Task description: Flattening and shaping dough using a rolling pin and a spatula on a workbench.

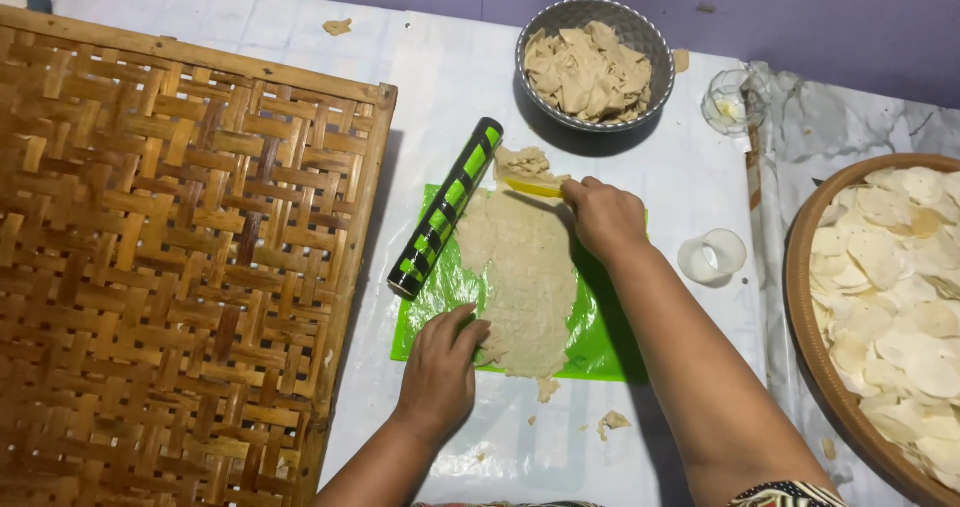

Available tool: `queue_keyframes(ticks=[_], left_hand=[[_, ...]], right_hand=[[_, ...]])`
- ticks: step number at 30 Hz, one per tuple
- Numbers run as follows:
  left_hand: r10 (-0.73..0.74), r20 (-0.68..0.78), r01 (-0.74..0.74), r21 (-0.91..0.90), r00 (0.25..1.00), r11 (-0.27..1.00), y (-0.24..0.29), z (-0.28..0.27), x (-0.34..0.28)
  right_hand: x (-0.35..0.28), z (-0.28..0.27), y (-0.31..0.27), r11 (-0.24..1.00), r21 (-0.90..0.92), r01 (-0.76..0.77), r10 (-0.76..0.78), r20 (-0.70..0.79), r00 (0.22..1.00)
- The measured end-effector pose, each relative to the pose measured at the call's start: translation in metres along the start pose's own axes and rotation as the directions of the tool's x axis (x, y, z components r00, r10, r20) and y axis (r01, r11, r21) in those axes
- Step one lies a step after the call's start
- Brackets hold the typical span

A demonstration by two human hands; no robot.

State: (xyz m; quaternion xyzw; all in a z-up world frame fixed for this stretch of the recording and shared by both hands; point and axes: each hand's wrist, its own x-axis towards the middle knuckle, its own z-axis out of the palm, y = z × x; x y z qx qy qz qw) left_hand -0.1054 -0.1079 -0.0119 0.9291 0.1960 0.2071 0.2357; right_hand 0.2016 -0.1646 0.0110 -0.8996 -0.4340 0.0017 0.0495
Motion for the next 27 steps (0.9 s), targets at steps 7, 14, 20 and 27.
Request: queue_keyframes(ticks=[7,14,20,27], left_hand=[[0.137,-0.034,-0.138,-0.031,0.990,0.990,-0.026,-0.002,0.071],[0.103,0.013,-0.102,-0.064,0.995,0.993,-0.036,0.020,0.168],[-0.027,0.354,0.039,-0.028,0.935,0.999,-0.010,0.024,0.237],[-0.018,0.318,-0.101,0.353,0.948,0.930,-0.023,0.074,0.269]], right_hand=[[0.028,-0.001,0.000,0.994,-0.081,0.079,-0.069,0.118,0.991],[-0.021,-0.014,0.062,0.978,-0.113,-0.173,0.197,0.259,0.945],[-0.093,0.005,0.071,0.853,0.010,-0.522,0.483,0.363,0.797],[-0.170,0.029,0.063,0.779,0.166,-0.605,0.584,0.161,0.796]])
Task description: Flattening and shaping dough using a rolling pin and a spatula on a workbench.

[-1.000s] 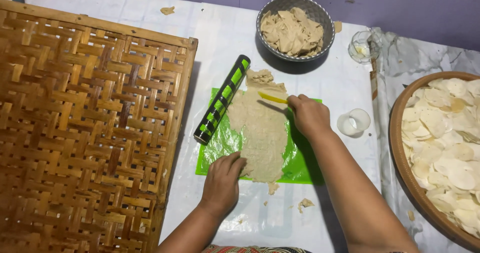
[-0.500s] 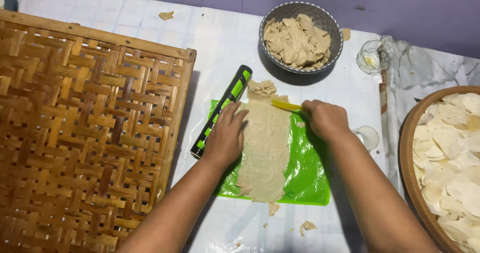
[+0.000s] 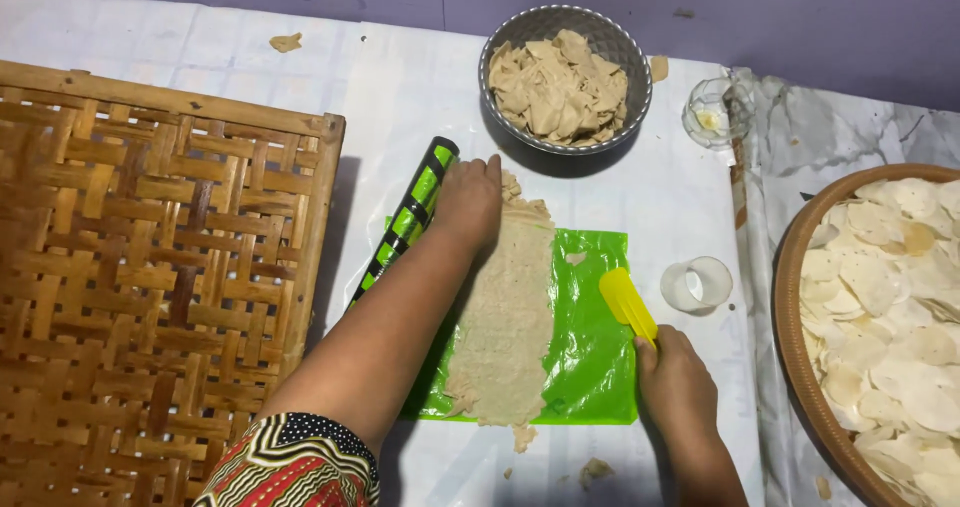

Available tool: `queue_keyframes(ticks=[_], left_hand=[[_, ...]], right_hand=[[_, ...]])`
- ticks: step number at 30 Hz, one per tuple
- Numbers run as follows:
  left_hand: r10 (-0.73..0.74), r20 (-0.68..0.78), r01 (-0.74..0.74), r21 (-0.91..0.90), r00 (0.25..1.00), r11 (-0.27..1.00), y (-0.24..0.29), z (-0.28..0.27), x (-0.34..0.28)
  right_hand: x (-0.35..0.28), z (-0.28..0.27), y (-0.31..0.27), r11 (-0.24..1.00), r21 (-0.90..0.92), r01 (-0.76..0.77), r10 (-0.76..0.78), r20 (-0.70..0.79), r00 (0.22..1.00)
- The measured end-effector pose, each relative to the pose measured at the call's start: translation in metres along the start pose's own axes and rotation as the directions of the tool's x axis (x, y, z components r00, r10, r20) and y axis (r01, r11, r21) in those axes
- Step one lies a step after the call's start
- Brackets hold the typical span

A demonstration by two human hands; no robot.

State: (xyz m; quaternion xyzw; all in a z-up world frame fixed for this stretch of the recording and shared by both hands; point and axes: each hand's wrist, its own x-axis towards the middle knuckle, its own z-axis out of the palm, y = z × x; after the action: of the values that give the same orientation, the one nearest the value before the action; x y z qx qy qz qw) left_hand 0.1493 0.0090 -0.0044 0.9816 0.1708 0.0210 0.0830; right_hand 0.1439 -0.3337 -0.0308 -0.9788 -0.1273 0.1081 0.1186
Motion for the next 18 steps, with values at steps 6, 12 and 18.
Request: queue_keyframes(ticks=[6,12,18], left_hand=[[0.016,-0.079,-0.027,-0.147,0.997,0.989,-0.007,0.003,-0.003],[-0.183,0.011,0.168,-0.456,0.983,0.874,-0.005,-0.049,-0.063],[-0.216,0.223,0.274,-0.277,0.951,0.921,-0.026,-0.072,-0.139]], right_hand=[[-0.015,0.003,0.006,0.997,0.060,-0.037,0.040,-0.052,0.998],[-0.019,-0.004,0.002,0.994,0.111,-0.002,0.010,-0.069,0.998],[-0.019,-0.006,0.003,0.995,0.098,-0.026,0.030,-0.038,0.999]])
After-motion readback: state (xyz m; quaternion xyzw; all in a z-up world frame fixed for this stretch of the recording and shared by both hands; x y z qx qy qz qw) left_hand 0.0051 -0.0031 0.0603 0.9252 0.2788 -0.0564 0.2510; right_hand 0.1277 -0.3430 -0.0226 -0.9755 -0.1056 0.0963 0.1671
